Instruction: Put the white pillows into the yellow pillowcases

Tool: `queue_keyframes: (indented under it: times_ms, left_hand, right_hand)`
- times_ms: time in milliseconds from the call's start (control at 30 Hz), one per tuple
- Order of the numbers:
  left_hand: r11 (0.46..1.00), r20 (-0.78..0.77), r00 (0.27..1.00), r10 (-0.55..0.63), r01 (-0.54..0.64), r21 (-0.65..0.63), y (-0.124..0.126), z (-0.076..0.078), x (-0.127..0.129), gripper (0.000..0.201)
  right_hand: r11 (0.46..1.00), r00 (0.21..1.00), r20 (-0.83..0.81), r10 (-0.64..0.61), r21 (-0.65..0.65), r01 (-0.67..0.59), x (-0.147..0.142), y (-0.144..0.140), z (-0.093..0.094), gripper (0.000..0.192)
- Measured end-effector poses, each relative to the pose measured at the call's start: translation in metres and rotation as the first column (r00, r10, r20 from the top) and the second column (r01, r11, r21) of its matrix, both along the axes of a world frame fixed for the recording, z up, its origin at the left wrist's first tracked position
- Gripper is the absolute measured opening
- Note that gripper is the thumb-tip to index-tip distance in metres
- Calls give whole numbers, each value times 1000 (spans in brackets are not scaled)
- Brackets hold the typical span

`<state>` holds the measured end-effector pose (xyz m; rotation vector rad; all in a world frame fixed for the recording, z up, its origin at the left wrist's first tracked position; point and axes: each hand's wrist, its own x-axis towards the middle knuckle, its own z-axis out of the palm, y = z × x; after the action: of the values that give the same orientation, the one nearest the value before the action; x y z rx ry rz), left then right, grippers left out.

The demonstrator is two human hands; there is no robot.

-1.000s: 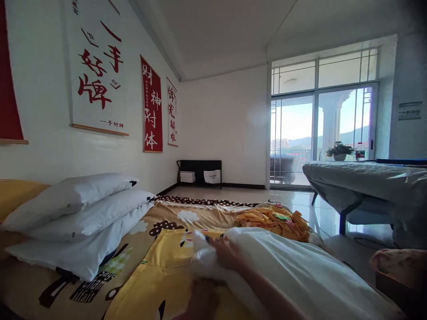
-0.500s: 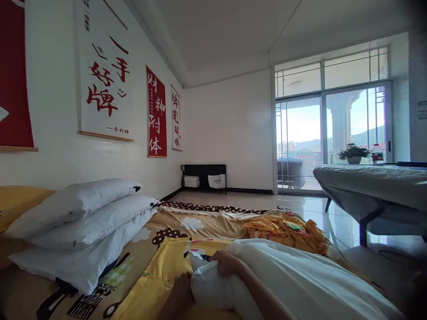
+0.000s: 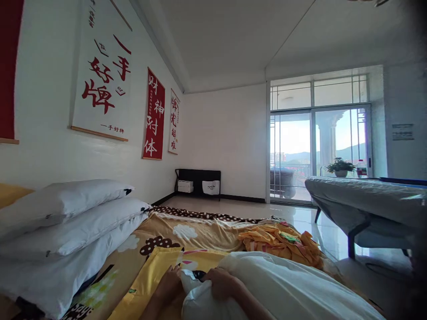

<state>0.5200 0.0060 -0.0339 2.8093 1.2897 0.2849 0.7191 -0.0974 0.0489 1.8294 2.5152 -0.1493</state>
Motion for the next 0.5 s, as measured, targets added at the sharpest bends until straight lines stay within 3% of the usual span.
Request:
queue_keyframes:
  times_ms: [133, 300, 400, 500]
  left_hand:
    - [997, 88, 994, 66, -62, -41, 8, -11, 4, 42]
    - [992, 211, 971, 115, -99, -84, 12, -32, 4, 29]
    - [994, 260, 961, 98, -80, -77, 13, -37, 4, 32]
    - [995, 253, 964, 81, -65, -71, 12, -37, 2, 39]
  right_hand:
    - [1000, 999, 46, -5, -18, 6, -5, 4, -1, 40]
    - [998, 999, 31, -33, -44, 34, -2, 7, -6, 39]
    - [999, 999, 3, -38, -2, 38, 2, 3, 1, 40]
    - [998, 997, -36, 64, -17, -65, 1, 1, 15, 39]
